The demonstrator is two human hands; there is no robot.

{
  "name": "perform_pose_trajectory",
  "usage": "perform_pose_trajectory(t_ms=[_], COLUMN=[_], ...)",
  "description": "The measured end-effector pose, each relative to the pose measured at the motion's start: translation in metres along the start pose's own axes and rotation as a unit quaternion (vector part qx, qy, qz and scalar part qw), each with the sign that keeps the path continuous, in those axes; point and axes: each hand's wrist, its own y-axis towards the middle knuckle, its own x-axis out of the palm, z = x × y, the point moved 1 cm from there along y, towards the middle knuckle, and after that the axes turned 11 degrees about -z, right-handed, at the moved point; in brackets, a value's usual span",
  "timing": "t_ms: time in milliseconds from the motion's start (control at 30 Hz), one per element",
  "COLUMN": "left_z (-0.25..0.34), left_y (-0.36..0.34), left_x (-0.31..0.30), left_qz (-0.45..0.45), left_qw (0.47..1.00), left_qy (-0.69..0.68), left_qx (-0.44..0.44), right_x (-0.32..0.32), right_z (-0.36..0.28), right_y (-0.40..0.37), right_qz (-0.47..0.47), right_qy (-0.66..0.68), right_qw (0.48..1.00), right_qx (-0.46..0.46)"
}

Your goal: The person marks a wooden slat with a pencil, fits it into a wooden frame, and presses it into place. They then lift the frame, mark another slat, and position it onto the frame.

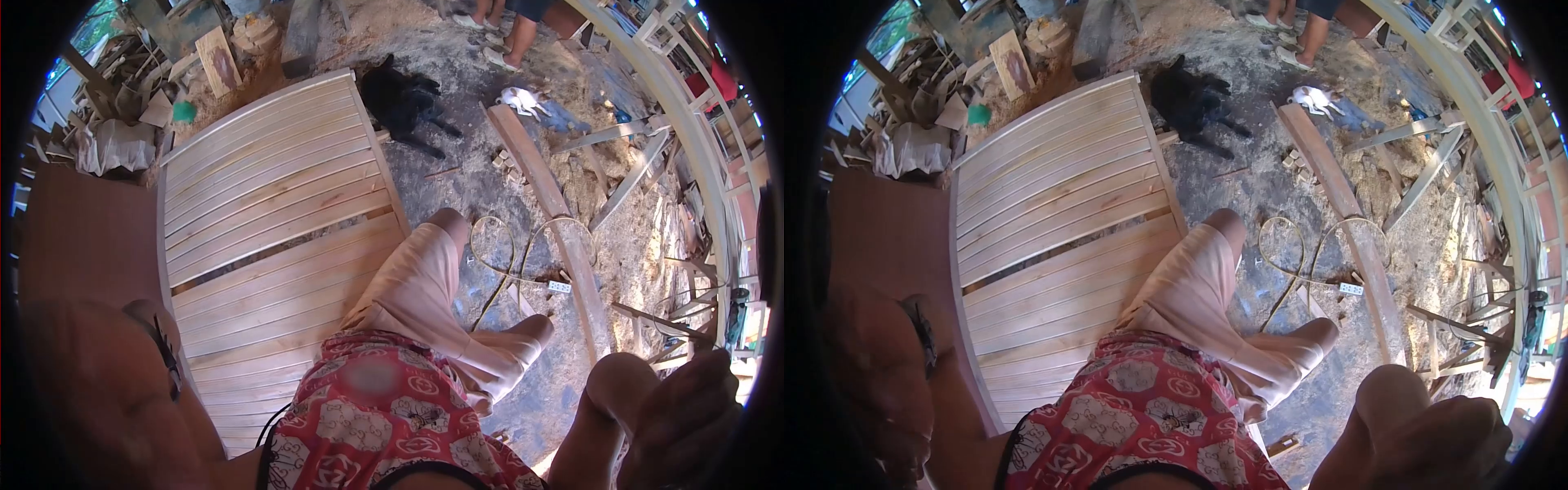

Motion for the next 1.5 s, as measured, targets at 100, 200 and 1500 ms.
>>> perform_pose_trajectory(t_ms=[100,200,1500], left_z=[-0.004,-0.008,-0.249], left_y=[-0.002,-0.007,-0.222], left_x=[0.010,0.016,0.480], left_qz=[0.003,0.007,-0.106], left_qw=[1.000,0.999,0.756], left_qy=[-0.014,-0.030,0.058], left_qx=[0.026,0.043,-0.644], right_x=[0.000,0.032,0.485], right_z=[0.014,0.040,0.389], right_y=[0.006,0.008,0.156], right_qz=[-0.229,-0.258,-0.041], right_qy=[0.073,0.070,0.265], right_qw=[0.970,0.963,0.920], right_qx=[0.038,0.014,0.286])
